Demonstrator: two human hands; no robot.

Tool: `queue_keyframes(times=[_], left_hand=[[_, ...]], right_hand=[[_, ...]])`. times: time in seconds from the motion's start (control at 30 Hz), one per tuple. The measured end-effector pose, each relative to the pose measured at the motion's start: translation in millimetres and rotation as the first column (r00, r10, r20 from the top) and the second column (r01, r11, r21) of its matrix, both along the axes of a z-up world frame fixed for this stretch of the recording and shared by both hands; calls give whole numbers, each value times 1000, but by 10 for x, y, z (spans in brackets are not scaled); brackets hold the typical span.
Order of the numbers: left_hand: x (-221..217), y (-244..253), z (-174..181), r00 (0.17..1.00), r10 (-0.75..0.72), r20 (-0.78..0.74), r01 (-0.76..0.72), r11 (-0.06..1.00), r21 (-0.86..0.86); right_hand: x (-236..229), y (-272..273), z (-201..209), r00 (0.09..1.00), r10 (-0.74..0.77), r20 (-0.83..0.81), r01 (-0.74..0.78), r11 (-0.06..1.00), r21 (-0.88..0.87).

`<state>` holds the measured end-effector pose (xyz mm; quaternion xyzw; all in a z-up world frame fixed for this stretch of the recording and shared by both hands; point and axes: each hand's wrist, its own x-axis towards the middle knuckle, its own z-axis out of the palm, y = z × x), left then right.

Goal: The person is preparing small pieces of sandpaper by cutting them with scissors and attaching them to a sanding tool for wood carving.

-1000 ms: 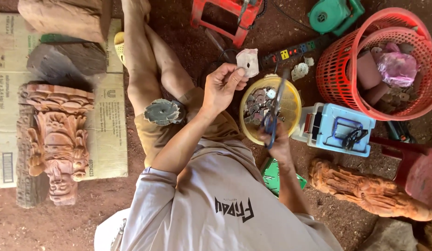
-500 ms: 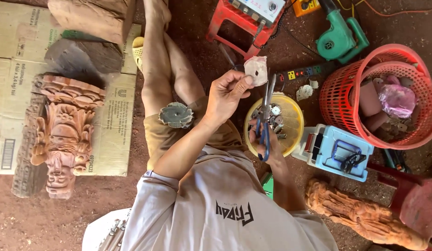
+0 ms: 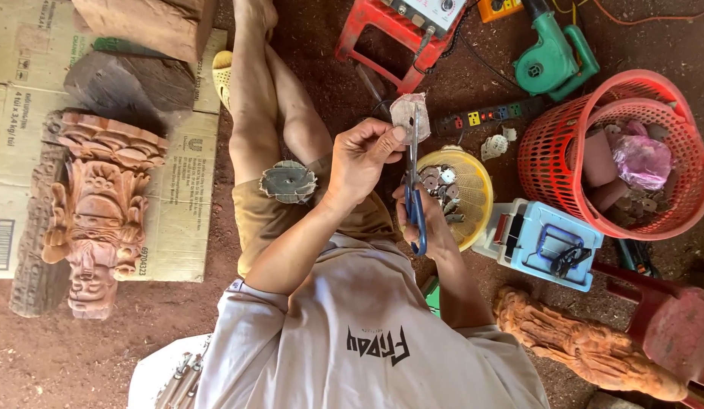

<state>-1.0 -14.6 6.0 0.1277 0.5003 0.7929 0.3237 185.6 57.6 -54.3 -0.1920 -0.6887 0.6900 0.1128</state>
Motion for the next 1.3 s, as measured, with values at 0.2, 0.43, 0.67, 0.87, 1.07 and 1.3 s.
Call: queue_keyframes(times=[0.2, 0.43, 0.67, 0.87, 1.07, 1.3], left_hand=[[-8, -42, 22, 1000, -4, -12, 4, 1000, 25], [-47, -55, -24, 996, -40, -83, 38, 999, -23], [-70, -86, -147, 993, -55, -107, 52, 998, -25], [-4, -63, -119, 996, -41, -80, 39, 999, -23], [-5, -37, -112, 998, -25, -65, 25, 1000, 6], [-30, -100, 12, 991, -54, -125, 55, 998, 4]], right_hand=[[-45, -5, 12, 997, 61, -42, -60, 998, 28], [-26, 51, -257, 928, -167, 334, 372, 326, -869], [-53, 45, -321, 983, 75, -166, -76, 997, -1], [-29, -61, -526, 975, -29, -220, -25, 970, -243], [-46, 31, -448, 989, -9, -150, 9, 1000, 5], [-64, 4, 67, 998, 36, -48, -26, 981, 192]])
